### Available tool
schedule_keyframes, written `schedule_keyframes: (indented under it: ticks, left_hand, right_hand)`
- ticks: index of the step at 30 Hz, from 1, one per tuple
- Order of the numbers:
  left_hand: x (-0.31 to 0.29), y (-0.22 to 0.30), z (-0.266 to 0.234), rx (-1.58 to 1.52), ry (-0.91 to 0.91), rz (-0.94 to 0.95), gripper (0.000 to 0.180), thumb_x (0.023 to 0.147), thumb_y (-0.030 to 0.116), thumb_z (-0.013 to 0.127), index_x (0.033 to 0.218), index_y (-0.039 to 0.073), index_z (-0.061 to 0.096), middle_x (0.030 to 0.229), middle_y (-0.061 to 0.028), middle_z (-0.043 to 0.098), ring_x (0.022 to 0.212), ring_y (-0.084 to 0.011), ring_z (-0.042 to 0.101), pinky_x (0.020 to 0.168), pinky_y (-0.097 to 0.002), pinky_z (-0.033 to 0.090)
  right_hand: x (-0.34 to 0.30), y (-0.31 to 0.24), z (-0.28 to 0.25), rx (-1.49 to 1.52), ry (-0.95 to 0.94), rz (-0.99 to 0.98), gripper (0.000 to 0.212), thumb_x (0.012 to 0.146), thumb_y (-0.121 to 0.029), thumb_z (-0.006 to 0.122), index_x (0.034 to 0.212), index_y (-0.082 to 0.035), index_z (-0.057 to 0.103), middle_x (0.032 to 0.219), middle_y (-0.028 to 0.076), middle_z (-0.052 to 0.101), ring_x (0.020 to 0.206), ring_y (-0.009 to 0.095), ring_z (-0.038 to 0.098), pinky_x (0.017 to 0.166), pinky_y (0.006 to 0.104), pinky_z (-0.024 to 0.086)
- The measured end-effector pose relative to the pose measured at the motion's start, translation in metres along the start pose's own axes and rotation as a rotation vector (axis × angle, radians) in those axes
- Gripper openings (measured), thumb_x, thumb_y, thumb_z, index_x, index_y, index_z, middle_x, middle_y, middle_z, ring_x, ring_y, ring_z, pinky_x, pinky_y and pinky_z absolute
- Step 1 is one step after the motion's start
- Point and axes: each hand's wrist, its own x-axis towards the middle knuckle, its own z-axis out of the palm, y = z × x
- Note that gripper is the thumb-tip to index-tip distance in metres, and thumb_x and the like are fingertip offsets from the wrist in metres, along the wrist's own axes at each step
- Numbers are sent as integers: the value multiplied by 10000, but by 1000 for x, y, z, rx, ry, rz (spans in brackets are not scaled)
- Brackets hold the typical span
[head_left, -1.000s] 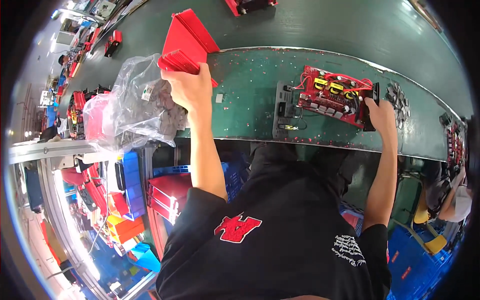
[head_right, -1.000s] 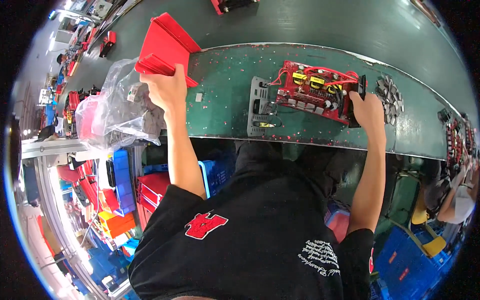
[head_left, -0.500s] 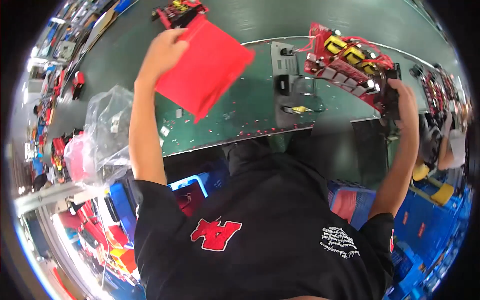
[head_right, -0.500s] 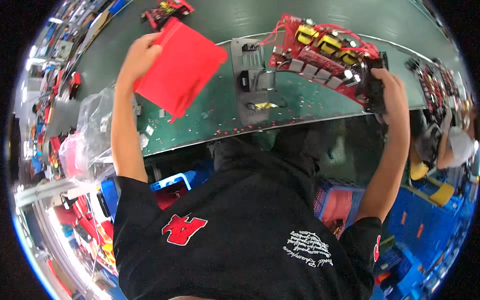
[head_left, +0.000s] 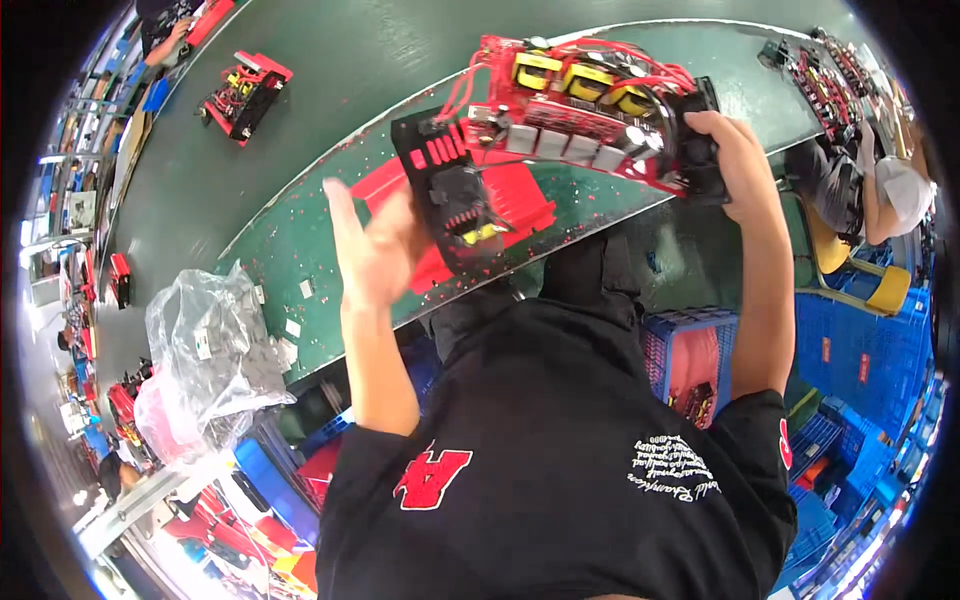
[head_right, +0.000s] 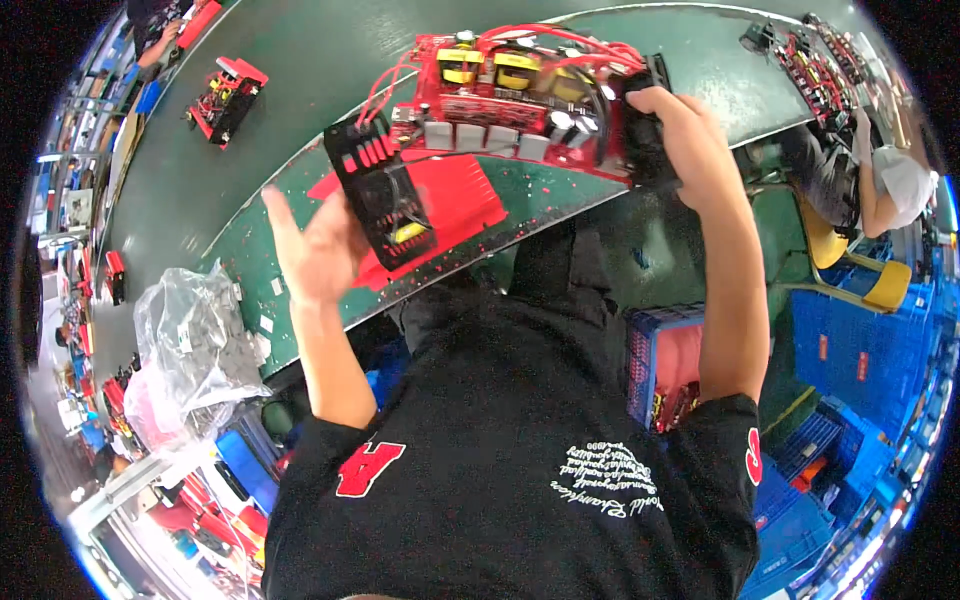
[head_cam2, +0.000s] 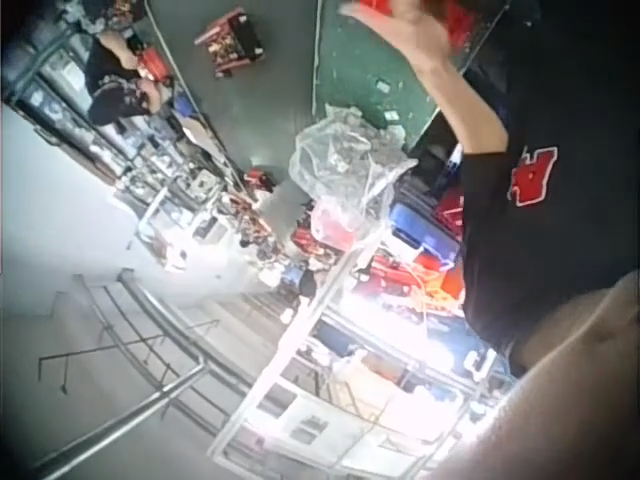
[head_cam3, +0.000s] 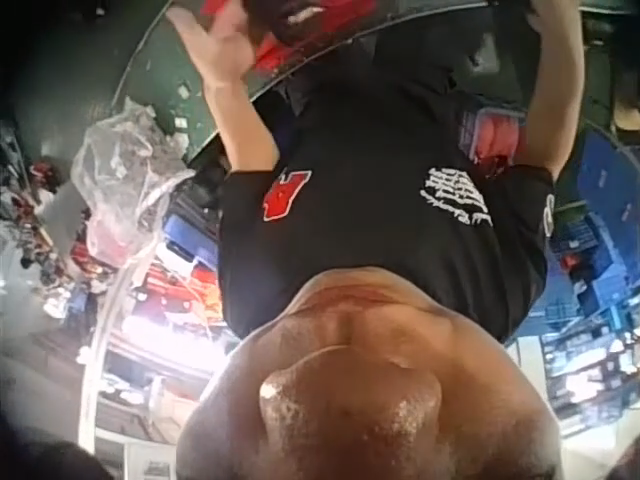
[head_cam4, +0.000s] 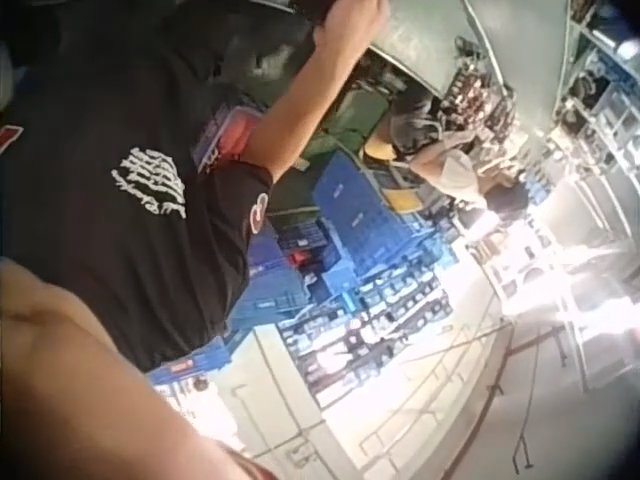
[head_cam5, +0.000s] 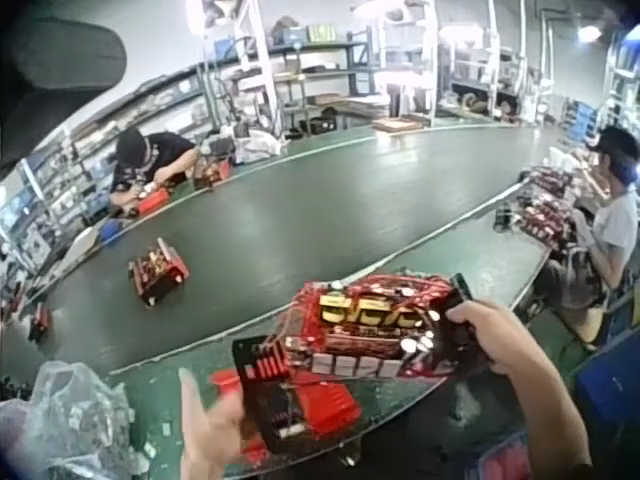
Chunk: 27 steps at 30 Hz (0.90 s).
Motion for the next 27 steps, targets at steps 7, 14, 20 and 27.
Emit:
schedule_keyframes:
  ticks: [7,14,20,27]
  left_hand:
    - [-25,-14,-5,97,164,286,608,865,400,580,1235,-78,514,897,-112,591,725,-193,578,610,-309,462]
    - [17,-15,22,481,427,419,513,815,357,651,1095,-67,585,711,-47,570,528,-129,559,504,-245,439]
    - [49,-38,40,437,547,446,404,858,284,664,1035,-76,621,703,-42,582,490,-118,530,484,-244,424]
    - [44,-7,111,784,541,347,499,839,360,714,993,-108,630,726,-48,618,575,-86,550,523,-246,459]
  right_hand:
    - [-2,6,27,-31,-66,43,265,838,-226,642,988,-8,648,854,36,650,734,129,622,626,268,486]
    - [14,10,27,-271,-151,-108,291,794,-253,649,909,12,623,750,23,558,666,118,534,603,264,426]
    - [33,21,24,-365,-193,-207,275,791,-257,652,823,14,618,695,-2,521,641,97,496,588,264,415]
    - [45,32,5,-254,-183,-208,206,842,-191,607,841,13,629,734,32,611,604,106,550,541,271,432]
